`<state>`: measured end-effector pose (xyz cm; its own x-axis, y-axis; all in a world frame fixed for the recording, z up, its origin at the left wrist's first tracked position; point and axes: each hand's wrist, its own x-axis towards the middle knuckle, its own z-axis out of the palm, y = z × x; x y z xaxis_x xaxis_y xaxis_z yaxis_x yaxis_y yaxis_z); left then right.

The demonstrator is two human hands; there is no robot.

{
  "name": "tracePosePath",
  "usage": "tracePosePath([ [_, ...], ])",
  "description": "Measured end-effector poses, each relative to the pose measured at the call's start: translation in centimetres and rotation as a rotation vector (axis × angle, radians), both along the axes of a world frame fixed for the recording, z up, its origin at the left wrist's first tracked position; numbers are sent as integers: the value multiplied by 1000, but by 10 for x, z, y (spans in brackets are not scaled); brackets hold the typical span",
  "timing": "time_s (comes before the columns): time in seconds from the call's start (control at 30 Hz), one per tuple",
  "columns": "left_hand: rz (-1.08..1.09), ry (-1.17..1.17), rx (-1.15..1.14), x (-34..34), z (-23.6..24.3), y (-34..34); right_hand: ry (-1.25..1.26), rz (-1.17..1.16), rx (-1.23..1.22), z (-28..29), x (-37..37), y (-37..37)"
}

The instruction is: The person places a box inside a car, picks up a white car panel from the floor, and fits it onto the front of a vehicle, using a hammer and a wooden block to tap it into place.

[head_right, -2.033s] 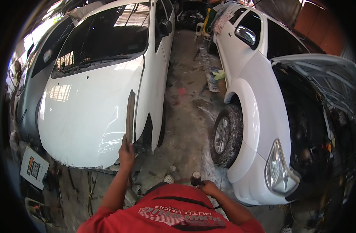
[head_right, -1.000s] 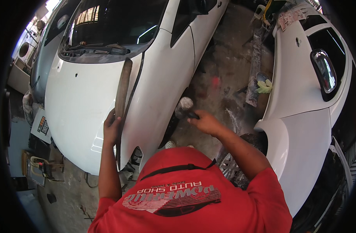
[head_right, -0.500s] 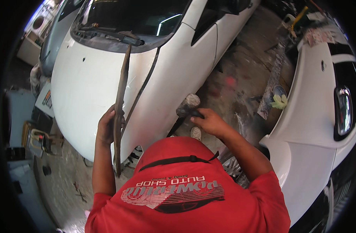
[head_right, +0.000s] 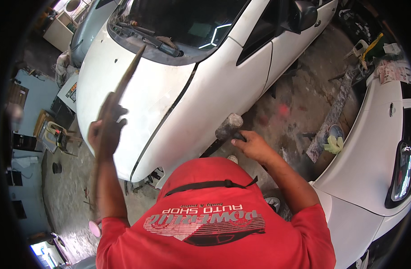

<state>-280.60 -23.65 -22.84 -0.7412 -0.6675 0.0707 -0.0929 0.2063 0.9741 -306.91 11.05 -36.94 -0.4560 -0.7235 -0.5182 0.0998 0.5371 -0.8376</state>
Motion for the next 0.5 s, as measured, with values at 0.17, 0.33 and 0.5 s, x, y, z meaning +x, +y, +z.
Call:
tracePosePath([
  [0.17, 247, 117, -346, 25, 72, -34, 31, -6, -20, 19, 0, -7],
  [0.33, 211, -224, -800, 2, 91, -25, -18, -52, -11, 10, -3, 0],
  [0.5, 24, -457, -740, -55, -9, 5, -49, -69, -27, -2, 0, 5],
])
